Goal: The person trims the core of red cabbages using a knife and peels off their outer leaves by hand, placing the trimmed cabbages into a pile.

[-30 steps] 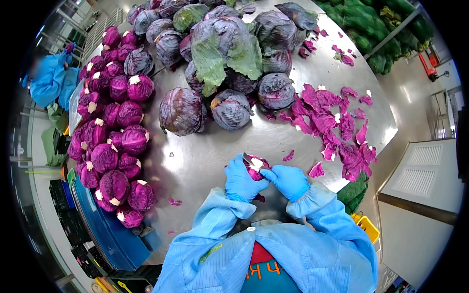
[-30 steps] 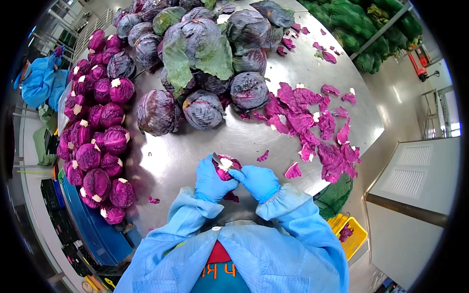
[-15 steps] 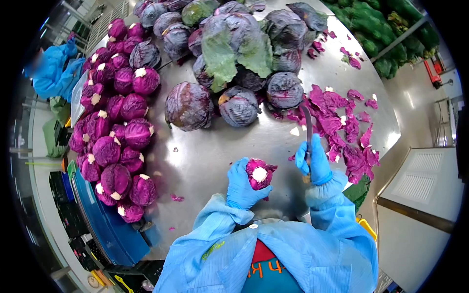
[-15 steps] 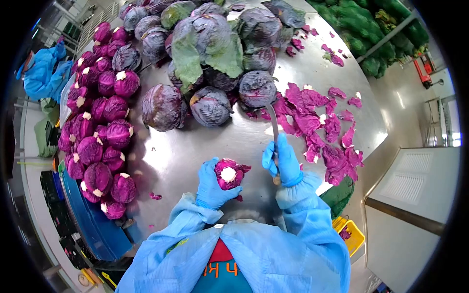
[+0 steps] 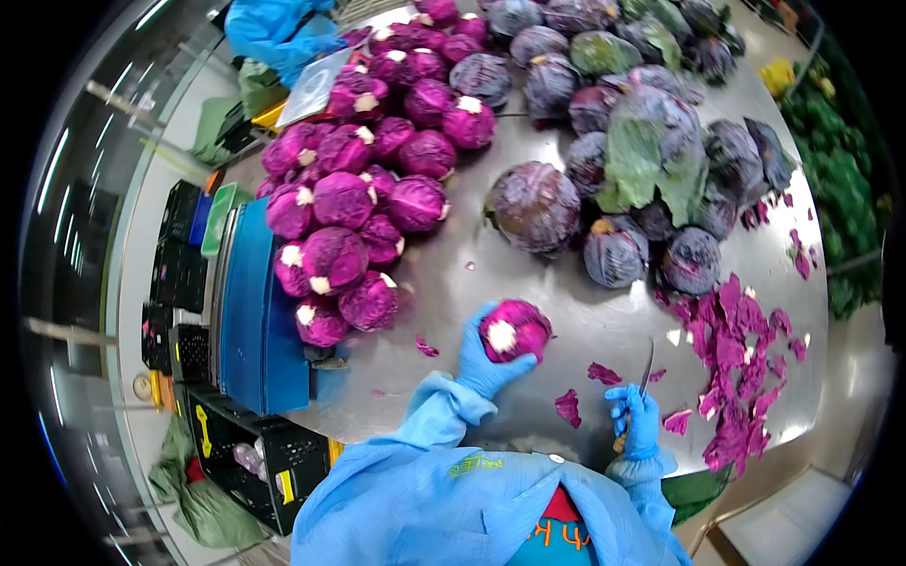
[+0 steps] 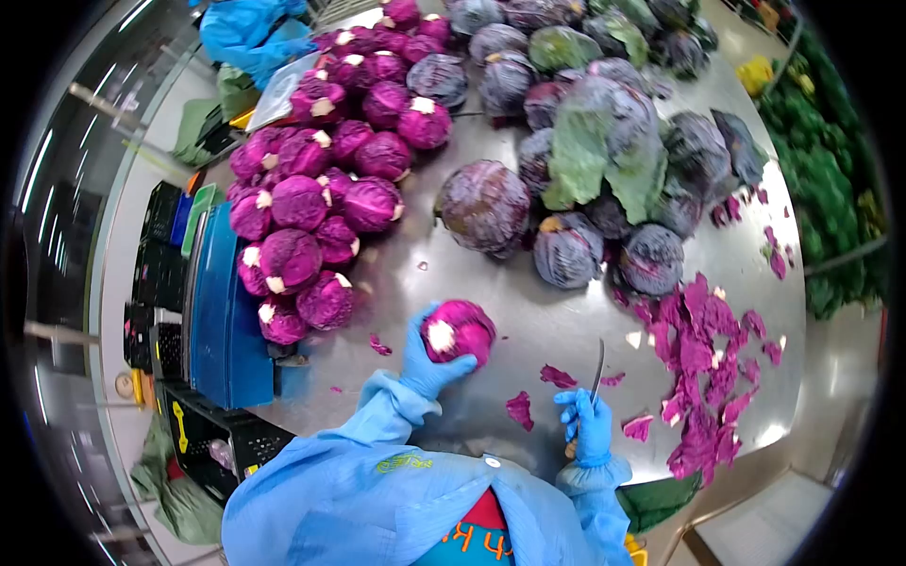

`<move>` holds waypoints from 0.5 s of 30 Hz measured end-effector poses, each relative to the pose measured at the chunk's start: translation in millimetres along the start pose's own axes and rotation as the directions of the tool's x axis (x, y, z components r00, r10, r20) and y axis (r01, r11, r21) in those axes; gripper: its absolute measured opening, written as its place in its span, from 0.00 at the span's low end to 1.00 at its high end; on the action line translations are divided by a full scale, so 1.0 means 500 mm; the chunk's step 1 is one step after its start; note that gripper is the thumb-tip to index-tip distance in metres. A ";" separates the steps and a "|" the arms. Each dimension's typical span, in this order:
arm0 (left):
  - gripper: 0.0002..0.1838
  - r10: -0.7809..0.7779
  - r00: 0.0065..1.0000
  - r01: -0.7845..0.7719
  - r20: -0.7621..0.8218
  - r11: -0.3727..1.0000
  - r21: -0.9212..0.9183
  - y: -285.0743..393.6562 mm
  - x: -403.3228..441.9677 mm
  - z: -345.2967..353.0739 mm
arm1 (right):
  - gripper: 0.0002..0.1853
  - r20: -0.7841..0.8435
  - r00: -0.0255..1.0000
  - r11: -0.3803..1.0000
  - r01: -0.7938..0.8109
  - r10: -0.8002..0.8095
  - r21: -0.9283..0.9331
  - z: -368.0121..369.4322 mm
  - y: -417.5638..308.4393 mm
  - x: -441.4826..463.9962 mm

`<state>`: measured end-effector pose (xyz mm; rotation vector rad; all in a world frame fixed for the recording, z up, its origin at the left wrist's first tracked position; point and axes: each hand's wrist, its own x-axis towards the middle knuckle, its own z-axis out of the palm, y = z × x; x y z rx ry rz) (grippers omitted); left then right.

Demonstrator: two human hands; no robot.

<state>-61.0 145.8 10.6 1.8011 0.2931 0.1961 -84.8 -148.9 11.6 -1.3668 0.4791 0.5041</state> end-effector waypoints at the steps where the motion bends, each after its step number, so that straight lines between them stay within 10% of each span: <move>1: 0.55 0.025 0.991 -0.034 -0.129 0.997 -0.062 -0.016 0.029 -0.012 | 0.20 -0.008 1.000 1.000 0.008 -0.008 -0.010 0.011 -0.004 0.002; 7: 0.57 0.270 0.814 -0.095 -0.515 0.935 0.342 -0.084 0.211 -0.102 | 0.18 0.025 0.999 0.997 0.042 -0.040 -0.062 0.037 -0.002 0.016; 15: 0.58 0.467 0.780 0.055 -0.416 0.612 0.789 -0.093 0.249 -0.172 | 0.12 -0.005 1.000 1.000 -0.008 0.008 -0.013 0.044 0.018 0.016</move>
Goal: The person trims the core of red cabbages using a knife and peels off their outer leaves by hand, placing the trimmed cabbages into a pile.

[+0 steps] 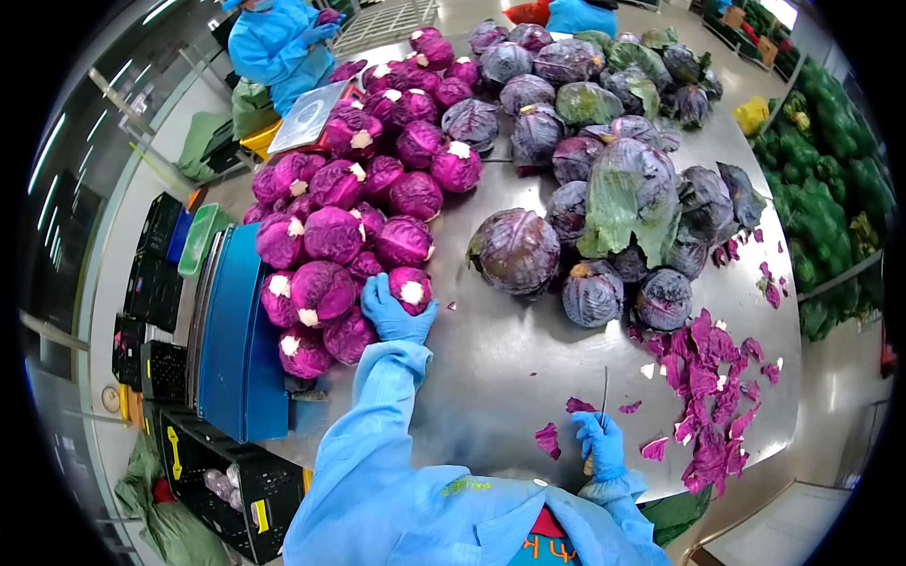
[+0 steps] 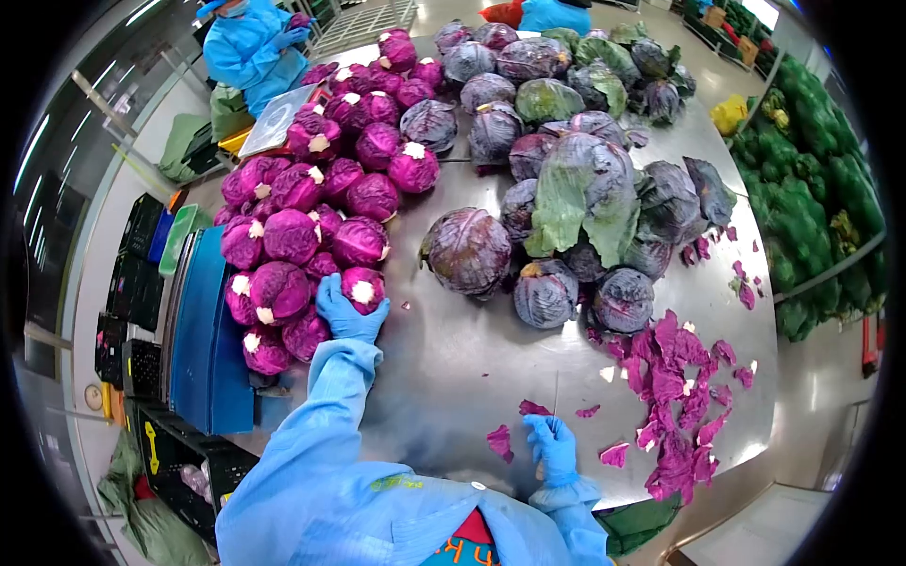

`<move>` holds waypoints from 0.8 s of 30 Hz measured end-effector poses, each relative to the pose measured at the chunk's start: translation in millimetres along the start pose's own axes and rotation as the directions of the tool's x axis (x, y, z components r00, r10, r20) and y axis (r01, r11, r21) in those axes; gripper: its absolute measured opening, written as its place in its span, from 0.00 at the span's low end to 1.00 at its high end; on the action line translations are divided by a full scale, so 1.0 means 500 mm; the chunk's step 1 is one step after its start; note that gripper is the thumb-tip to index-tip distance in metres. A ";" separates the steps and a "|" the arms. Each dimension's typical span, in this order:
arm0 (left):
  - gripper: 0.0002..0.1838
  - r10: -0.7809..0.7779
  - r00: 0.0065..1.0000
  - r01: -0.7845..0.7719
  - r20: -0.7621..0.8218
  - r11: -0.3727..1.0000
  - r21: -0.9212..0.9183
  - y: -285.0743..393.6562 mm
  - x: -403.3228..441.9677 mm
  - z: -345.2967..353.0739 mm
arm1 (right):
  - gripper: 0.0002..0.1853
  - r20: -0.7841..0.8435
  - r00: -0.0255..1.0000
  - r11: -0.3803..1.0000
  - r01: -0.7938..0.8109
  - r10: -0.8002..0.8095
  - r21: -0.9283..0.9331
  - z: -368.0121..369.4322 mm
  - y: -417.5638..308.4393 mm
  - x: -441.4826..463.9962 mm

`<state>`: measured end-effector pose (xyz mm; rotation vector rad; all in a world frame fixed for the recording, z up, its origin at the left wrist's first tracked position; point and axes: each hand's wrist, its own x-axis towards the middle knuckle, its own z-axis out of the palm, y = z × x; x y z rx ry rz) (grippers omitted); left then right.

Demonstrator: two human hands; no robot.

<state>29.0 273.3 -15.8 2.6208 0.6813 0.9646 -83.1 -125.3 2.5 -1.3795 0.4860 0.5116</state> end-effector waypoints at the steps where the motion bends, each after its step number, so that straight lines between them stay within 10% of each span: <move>1: 0.59 0.012 0.999 -0.011 -0.048 1.000 0.030 0.017 0.005 -0.020 | 0.12 -0.032 0.999 0.999 0.039 -0.040 -0.012 -0.001 0.003 -0.002; 4: 0.51 0.153 0.985 -0.163 0.083 0.978 0.131 0.025 -0.003 -0.043 | 0.15 -0.076 0.990 0.992 0.121 -0.119 0.027 0.021 0.002 0.015; 8: 0.48 -0.141 0.967 0.073 0.211 0.951 0.301 0.068 -0.001 -0.056 | 0.25 0.107 0.994 0.940 -0.048 0.012 0.339 0.055 0.035 0.028; 11: 0.52 -0.275 0.919 0.161 0.284 0.916 0.367 0.109 0.023 -0.083 | 0.29 0.265 0.962 0.972 -0.118 0.060 0.206 0.099 0.059 0.024; 14: 0.43 0.161 0.986 -0.159 -0.038 0.986 0.045 0.110 0.013 -0.084 | 0.30 0.158 0.987 0.977 -0.005 -0.029 0.212 0.096 0.069 0.046; 18: 0.36 0.471 0.793 -0.323 0.386 0.863 -0.388 0.101 -0.051 0.052 | 0.27 -0.179 0.969 0.912 0.226 -0.173 0.343 0.028 0.055 0.108; 21: 0.37 0.235 0.858 -0.248 0.457 0.968 -0.032 0.137 -0.168 0.124 | 0.27 -0.313 0.915 0.879 0.353 -0.254 0.321 -0.084 0.058 0.156; 22: 0.40 0.124 0.701 -0.324 0.703 0.933 0.158 0.181 -0.193 0.099 | 0.27 -0.339 0.900 0.867 0.384 -0.274 0.318 -0.122 0.060 0.163; 23: 0.43 0.129 0.665 -0.213 0.735 0.977 0.021 0.231 -0.224 0.043 | 0.27 -0.314 0.902 0.867 0.392 -0.296 0.308 -0.160 0.064 0.166; 24: 0.44 0.467 0.603 -0.293 0.647 0.884 -0.365 0.201 -0.305 0.093 | 0.26 -0.290 0.904 0.867 0.398 -0.314 0.300 -0.185 0.065 0.163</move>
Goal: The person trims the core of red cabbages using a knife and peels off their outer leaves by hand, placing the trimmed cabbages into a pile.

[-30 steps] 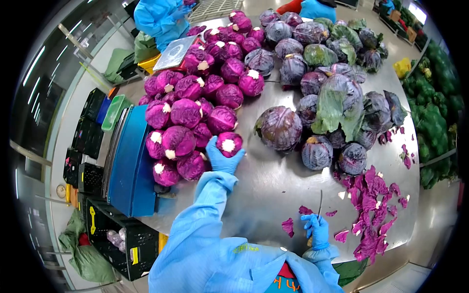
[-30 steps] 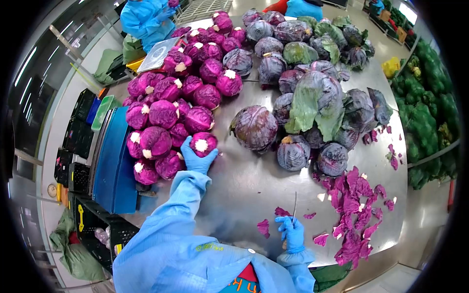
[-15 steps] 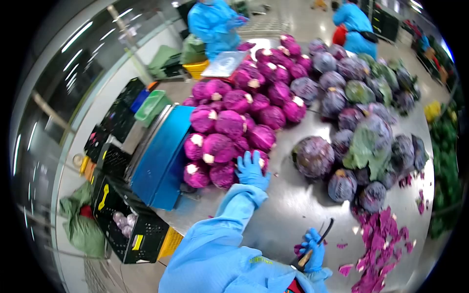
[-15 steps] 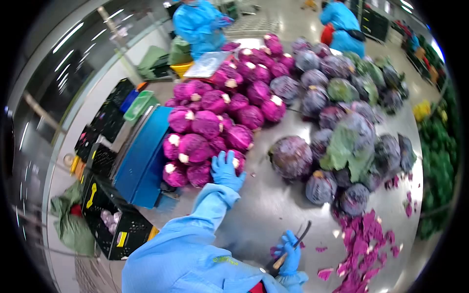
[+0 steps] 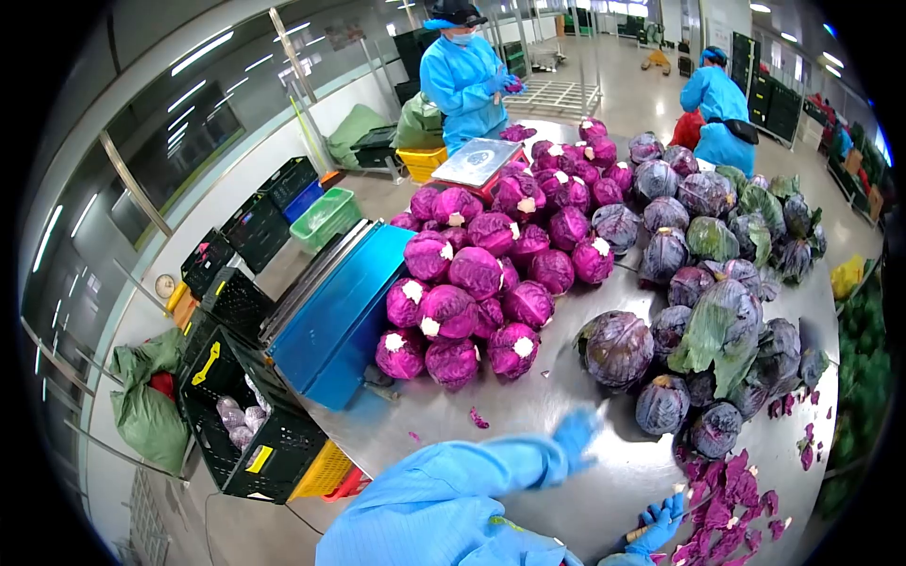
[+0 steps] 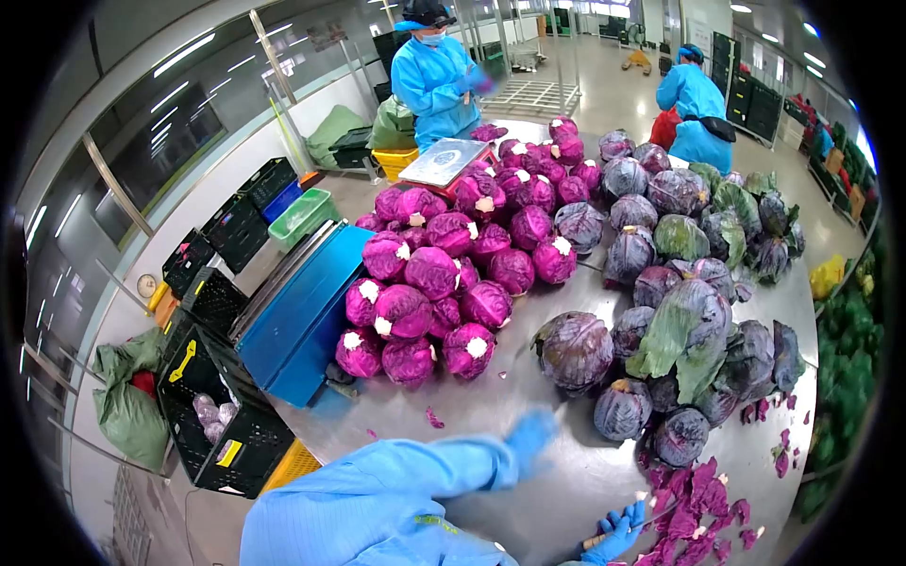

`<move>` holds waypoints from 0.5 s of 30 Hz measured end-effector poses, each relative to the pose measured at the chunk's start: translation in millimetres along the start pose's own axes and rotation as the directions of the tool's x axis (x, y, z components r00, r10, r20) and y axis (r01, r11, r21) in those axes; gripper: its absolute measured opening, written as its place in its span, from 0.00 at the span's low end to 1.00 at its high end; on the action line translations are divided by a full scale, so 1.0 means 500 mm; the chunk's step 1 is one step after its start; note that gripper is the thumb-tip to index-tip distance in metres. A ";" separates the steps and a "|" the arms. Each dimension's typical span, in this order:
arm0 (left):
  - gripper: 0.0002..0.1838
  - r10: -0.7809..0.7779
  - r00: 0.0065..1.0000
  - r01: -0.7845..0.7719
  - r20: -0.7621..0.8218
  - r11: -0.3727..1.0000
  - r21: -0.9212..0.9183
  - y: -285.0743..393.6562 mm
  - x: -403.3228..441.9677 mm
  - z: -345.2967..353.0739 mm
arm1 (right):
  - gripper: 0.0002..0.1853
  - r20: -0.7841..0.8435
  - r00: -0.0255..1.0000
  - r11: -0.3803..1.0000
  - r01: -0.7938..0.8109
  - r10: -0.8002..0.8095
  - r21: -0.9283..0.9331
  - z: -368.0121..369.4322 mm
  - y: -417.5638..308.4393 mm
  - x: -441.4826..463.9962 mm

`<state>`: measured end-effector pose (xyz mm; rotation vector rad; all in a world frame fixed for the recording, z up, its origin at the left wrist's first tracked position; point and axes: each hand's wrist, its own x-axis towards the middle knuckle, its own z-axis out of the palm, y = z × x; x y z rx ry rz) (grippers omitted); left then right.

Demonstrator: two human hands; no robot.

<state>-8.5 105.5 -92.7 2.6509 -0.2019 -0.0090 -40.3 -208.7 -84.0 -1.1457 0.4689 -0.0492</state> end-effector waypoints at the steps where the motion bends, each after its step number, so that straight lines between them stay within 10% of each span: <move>1: 0.41 0.414 0.859 -0.452 -0.303 0.889 -0.067 -0.005 -0.018 0.094 | 0.26 -0.047 0.999 1.000 0.016 -0.017 -0.021 -0.009 -0.003 -0.003; 4: 0.38 0.134 0.961 -0.257 -0.243 0.761 -0.596 0.087 0.009 0.023 | 0.25 -0.087 0.996 0.999 0.004 -0.007 -0.036 0.021 -0.023 -0.027; 6: 0.39 0.161 0.745 -0.313 -0.648 0.941 -0.127 0.087 0.119 -0.127 | 0.23 -0.103 0.995 0.986 0.000 -0.017 -0.167 0.005 -0.012 -0.021; 11: 0.58 -0.189 0.980 0.174 0.056 0.963 0.208 0.089 0.270 -0.355 | 0.28 -0.009 0.993 0.926 -0.113 0.118 -0.360 0.088 -0.104 -0.057; 13: 0.66 -0.261 0.959 0.231 0.110 0.946 0.227 0.074 0.307 -0.377 | 0.26 0.072 0.945 0.948 -0.319 0.318 0.003 -0.018 -0.038 0.017; 15: 0.71 -0.337 0.935 0.315 0.106 0.931 0.184 0.059 0.315 -0.403 | 0.29 0.104 0.909 0.915 -0.401 0.404 -0.048 -0.092 0.015 0.073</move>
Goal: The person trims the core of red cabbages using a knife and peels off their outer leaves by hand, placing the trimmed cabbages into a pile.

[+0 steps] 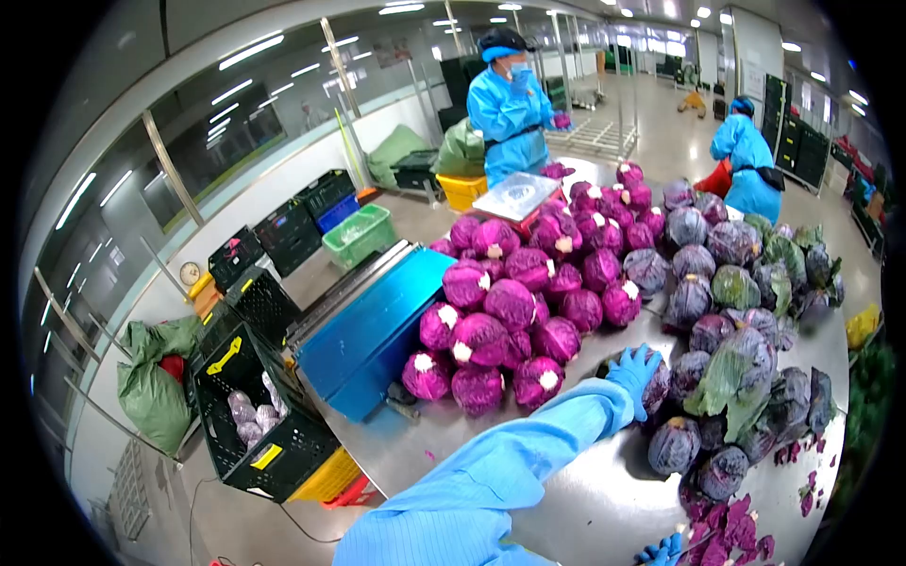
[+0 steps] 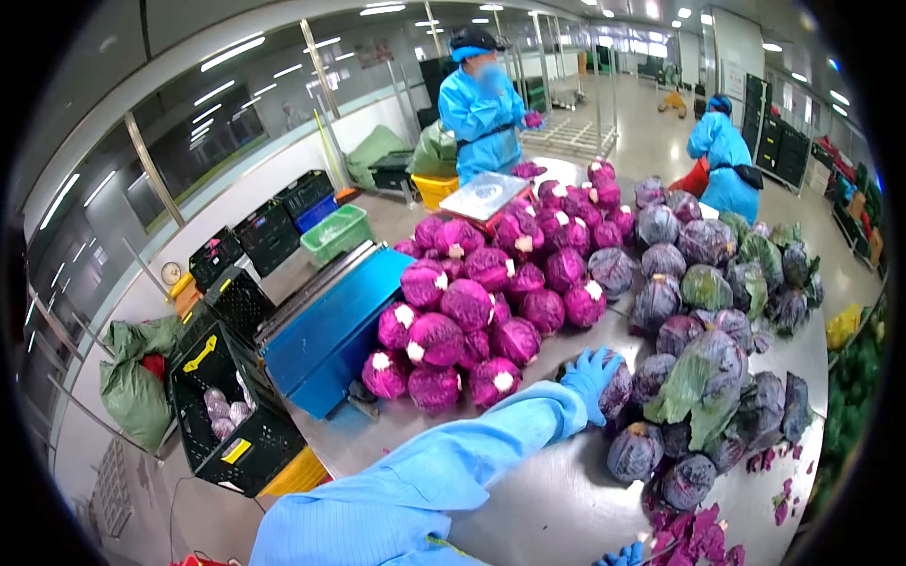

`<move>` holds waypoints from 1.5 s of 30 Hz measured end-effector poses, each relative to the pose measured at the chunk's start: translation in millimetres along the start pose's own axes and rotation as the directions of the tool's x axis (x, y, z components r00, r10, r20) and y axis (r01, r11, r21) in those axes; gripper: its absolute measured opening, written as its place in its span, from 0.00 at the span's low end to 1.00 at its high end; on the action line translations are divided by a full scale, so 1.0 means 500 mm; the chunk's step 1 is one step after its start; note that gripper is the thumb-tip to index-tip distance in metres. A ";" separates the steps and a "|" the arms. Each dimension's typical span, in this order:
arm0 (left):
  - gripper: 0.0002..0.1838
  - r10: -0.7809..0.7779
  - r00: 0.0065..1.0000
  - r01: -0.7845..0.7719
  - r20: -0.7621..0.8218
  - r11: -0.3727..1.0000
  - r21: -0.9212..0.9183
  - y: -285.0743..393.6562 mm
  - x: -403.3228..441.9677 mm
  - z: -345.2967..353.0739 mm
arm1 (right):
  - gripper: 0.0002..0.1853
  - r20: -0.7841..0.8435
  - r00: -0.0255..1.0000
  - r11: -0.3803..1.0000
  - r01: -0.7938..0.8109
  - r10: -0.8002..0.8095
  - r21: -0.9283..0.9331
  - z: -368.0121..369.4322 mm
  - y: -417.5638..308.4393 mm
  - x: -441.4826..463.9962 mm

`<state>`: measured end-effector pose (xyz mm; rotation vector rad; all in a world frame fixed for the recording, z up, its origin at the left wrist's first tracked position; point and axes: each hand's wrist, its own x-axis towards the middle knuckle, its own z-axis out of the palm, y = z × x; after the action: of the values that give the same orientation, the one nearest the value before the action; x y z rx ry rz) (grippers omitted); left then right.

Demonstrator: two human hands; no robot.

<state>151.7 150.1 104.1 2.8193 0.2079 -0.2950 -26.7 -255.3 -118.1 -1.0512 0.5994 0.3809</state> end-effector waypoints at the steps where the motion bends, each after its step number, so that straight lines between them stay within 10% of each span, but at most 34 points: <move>1: 0.71 -0.063 0.998 0.061 -0.032 0.997 -0.043 -0.006 0.001 -0.002 | 0.31 -0.001 1.000 0.999 -0.005 0.005 -0.034 0.009 0.005 0.003; 9: 0.66 -0.179 0.974 0.053 -0.138 0.776 -0.629 -0.154 0.072 0.058 | 0.39 -0.017 0.978 0.954 0.199 -0.207 -0.223 0.100 -0.030 -0.085; 19: 0.74 -0.451 0.871 0.192 -0.197 0.679 -0.708 -0.172 0.069 0.145 | 0.40 0.060 0.991 0.973 0.130 -0.120 -0.191 0.011 -0.002 -0.012; 24: 0.46 -0.393 0.892 -0.359 -0.225 -0.313 -0.879 -0.240 0.149 0.342 | 0.41 0.020 0.996 0.974 0.094 -0.092 -0.208 0.032 -0.010 -0.024; 27: 0.44 -0.117 0.985 -0.011 0.129 -0.781 -0.624 -0.204 0.020 0.268 | 0.41 0.023 0.997 0.971 0.077 -0.073 -0.228 0.038 -0.021 -0.026; 29: 0.43 0.079 0.997 0.071 0.000 -0.898 -0.433 -0.209 0.005 0.298 | 0.41 0.037 0.998 0.970 0.064 -0.057 -0.235 0.037 -0.018 -0.026; 38: 0.34 0.211 0.969 0.124 -0.131 -0.869 -0.480 -0.110 -0.344 0.277 | 0.42 -0.054 0.976 0.927 -0.219 0.213 -0.303 -0.018 0.008 0.035; 45: 0.34 0.456 0.857 0.512 0.242 -0.695 -0.505 -0.021 -0.520 0.419 | 0.31 0.321 0.947 0.973 0.087 -0.014 -0.214 0.181 0.016 -0.221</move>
<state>-139.4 66.8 -36.7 0.2341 0.2513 -0.4635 -92.5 -172.6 -21.6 -1.1891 0.2418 0.5709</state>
